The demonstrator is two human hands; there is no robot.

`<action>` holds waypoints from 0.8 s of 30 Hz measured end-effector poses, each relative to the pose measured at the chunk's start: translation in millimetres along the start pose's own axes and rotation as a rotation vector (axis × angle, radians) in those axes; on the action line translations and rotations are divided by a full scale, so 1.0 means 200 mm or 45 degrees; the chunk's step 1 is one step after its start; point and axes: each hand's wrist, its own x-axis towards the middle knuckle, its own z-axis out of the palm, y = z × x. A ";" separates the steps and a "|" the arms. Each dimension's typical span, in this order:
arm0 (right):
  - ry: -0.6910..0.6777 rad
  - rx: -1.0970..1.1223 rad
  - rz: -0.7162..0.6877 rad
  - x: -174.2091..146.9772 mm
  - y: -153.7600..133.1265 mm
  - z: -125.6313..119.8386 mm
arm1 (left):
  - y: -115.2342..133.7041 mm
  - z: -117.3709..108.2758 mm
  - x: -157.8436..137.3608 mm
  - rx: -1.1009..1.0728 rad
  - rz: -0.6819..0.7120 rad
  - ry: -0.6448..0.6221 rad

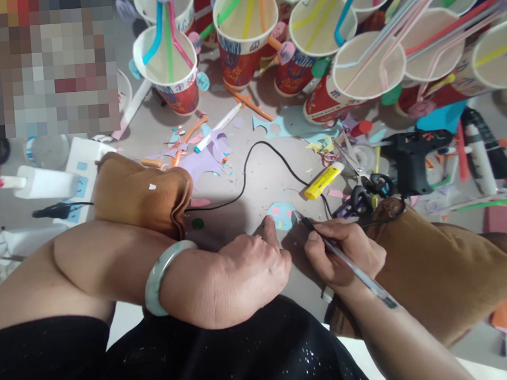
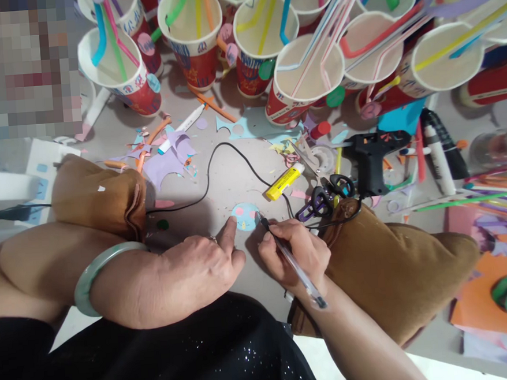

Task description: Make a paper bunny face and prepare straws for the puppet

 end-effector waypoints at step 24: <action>-0.024 0.000 0.004 -0.01 0.00 0.00 | 0.01 0.01 0.00 -0.002 -0.012 -0.008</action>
